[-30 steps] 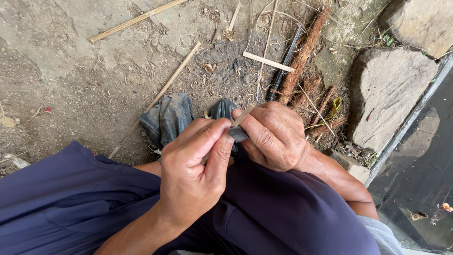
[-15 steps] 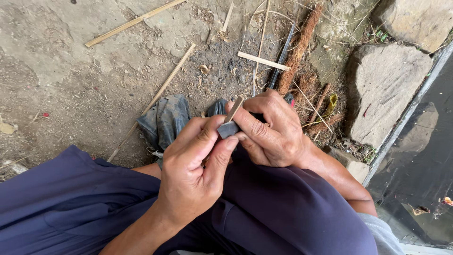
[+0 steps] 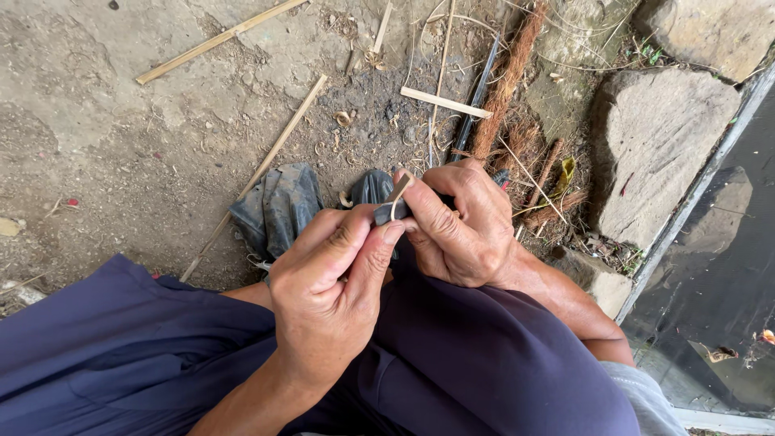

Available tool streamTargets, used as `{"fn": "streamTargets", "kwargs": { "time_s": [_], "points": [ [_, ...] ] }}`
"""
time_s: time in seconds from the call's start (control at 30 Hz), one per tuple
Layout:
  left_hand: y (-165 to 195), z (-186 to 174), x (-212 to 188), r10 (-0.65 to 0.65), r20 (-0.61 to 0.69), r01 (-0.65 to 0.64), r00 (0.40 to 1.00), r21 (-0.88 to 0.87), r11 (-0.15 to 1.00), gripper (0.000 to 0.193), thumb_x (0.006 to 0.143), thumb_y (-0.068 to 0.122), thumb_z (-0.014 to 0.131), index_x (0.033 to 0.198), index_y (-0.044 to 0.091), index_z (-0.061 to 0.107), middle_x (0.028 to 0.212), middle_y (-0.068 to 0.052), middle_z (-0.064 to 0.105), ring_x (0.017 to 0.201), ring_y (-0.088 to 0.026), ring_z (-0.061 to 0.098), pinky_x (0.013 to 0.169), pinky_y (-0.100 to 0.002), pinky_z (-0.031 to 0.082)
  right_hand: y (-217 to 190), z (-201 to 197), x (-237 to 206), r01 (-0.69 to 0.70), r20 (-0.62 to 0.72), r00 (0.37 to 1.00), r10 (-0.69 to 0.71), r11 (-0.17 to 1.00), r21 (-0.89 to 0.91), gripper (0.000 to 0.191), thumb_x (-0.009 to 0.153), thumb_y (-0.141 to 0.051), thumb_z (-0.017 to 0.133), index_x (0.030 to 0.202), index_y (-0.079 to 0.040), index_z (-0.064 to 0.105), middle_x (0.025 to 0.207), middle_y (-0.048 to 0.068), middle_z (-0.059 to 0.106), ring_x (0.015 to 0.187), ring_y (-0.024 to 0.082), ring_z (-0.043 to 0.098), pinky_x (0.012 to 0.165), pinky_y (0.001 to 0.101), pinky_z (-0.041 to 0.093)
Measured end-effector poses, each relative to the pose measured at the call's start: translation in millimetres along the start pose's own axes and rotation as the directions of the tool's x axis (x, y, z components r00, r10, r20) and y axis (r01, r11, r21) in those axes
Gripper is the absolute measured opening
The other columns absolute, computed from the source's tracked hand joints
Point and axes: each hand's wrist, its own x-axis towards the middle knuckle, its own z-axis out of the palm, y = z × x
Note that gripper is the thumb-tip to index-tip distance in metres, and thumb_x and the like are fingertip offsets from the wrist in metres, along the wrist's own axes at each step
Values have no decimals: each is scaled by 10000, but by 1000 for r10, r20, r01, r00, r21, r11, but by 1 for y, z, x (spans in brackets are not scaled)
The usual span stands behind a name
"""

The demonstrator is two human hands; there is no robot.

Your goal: The person sits on the ground and uses a knife to split and shape a thin bamboo strip. They hold the strip with one hand and carefully shave and taper the end with the other, producing a pointed tip.

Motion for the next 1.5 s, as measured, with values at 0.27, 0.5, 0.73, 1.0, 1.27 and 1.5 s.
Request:
{"fn": "streamTargets", "kwargs": {
  "time_s": [0.27,0.5,0.73,1.0,1.27,1.5],
  "points": [
    [1,-4,-3,-114,-14,114,993,39,993,216,1007,38,716,1204,-51,707,873,-53,672,698,-63,610,594,-225,483,22,2,8,-218,-294,935,200,975,-30,317,1157,-178,553,1418,-7,609,930,115,656,749,176,588,572,305,475],
    [10,-11,-1,-105,54,108,993,-48,993,250,1041,35,654,1279,-35,685,934,-58,673,694,-54,621,584,-214,494,4,-13,2,15,65,997,-28,982,189,352,1071,-170,662,1360,22,605,997,163,661,817,252,657,644,366,524],
    [7,-12,0,-8,88,9,996,-16,1000,264,1056,25,643,1315,-24,663,997,-53,667,723,-47,650,602,-205,515,2,-15,13,10,114,993,-39,970,245,320,1035,-117,702,1303,37,620,1033,171,673,849,280,681,678,377,546],
    [6,-13,1,40,90,-41,995,15,999,356,1003,27,718,1341,-43,632,955,-51,634,690,-57,547,591,-214,457,5,-13,13,7,131,990,-47,957,290,340,1032,-109,702,1315,56,610,1051,181,683,841,278,685,683,382,553],
    [5,-10,1,187,79,-196,979,136,971,365,1006,38,697,1330,-75,572,1068,-147,641,927,-238,674,781,-333,565,3,-12,15,-28,139,990,-15,952,306,354,1039,-114,703,1333,58,608,1046,164,681,851,278,689,663,357,559],
    [-4,-6,-2,93,50,-99,994,146,984,282,1066,16,659,1337,-50,621,1056,-114,646,884,-176,686,734,-284,557,0,-8,16,7,110,994,-26,985,171,346,1009,-82,753,1307,43,627,1049,172,668,842,272,664,706,386,537]
  ]
}}
